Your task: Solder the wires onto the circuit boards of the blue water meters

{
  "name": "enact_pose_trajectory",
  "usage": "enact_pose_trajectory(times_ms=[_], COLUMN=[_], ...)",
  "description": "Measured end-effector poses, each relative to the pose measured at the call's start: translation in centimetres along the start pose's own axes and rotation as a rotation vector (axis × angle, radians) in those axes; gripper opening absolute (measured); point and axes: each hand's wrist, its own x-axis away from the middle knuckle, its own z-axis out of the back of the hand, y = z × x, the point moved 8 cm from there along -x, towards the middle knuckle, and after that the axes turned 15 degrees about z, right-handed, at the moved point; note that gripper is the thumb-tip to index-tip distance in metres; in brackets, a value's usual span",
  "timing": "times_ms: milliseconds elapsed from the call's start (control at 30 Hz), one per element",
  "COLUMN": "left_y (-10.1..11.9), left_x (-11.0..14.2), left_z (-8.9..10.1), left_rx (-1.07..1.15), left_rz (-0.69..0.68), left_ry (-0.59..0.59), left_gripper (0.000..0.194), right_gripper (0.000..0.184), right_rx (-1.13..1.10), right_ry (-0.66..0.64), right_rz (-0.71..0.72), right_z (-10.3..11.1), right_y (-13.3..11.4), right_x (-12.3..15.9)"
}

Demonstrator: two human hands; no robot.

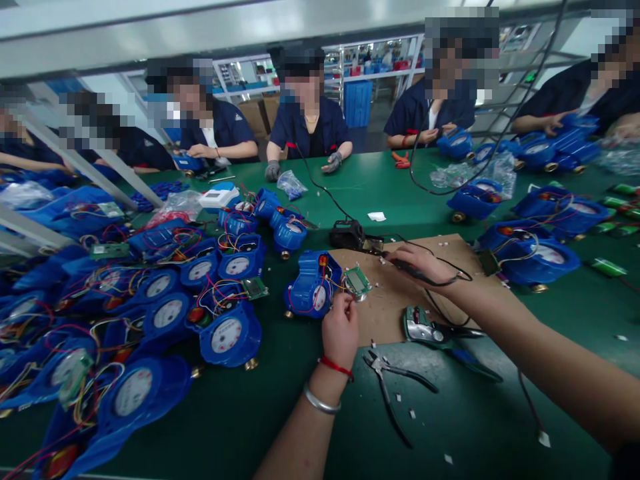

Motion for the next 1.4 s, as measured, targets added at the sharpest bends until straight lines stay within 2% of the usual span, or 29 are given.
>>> enact_pose_trajectory(times_ms=[67, 100, 200, 267, 333, 567, 700, 833, 933, 1033, 1100, 1200, 1300, 1400], left_y=[0.0, 0.0, -0.1, -0.2, -0.3, -0.4, -0.2, -0.2, -0.2, -0.3, -0.3, -0.4, -0.5, -0.6], left_x=[0.0, 0.0, 0.0, 0.0, -0.1, -0.1, -0.1, -0.1, -0.1, -0.1, -0.1, -0.1, -0.1, -0.1], left_z=[0.0, 0.0, 0.0, -0.1, -0.2, -0.3, -0.2, -0.1, -0.2, -0.2, -0.1, -0.1, -0.1, -0.2], left_rx=[-0.005, -0.004, -0.002, -0.007, -0.02, -0.036, -0.049, -0.053, -0.054, -0.043, -0.03, -0.017, -0.013, -0.015], left_rz=[-0.003, -0.002, -0.001, -0.004, -0.005, 0.0, 0.001, -0.009, -0.007, 0.002, 0.002, 0.01, 0.03, 0.047], left_ry=[-0.003, -0.003, -0.001, -0.005, -0.007, -0.004, -0.003, 0.002, 0.001, -0.001, -0.003, -0.005, -0.007, -0.013], left_gripper=[0.011, 0.011, 0.011, 0.01, 0.011, 0.011, 0.012, 0.011, 0.011, 0.011, 0.011, 0.009, 0.008, 0.007], right_gripper=[0.028, 0.026, 0.022, 0.021, 0.02, 0.019, 0.016, 0.013, 0.014, 0.02, 0.024, 0.029, 0.028, 0.023], right_rx=[0.018, -0.009, -0.36, -0.596, -0.684, -0.684, -0.594, -0.495, -0.416, -0.375, -0.371, -0.346, -0.273, -0.158], right_ry=[0.037, 0.108, 0.468, 0.619, 0.665, 0.75, 0.753, 0.75, 0.759, 0.724, 0.674, 0.58, 0.444, 0.37], right_rz=[0.006, -0.02, -0.217, -0.317, -0.348, -0.426, -0.473, -0.486, -0.436, -0.253, -0.138, -0.102, -0.114, -0.102], right_z=[1.0, 1.7, 3.3, 3.2, 3.0, 1.0, -0.6, 0.5, 2.2, 2.3, 1.2, -1.5, -3.7, -4.5], right_y=[-0.5, -0.5, 1.2, 2.3, 3.0, 6.1, 7.6, 7.1, 4.6, 0.3, -2.6, -5.5, -6.4, -6.3], right_x=[0.8, 1.2, 2.5, 2.9, 2.6, 1.4, 1.3, 2.6, 4.2, 5.4, 6.3, 8.1, 9.5, 10.2])
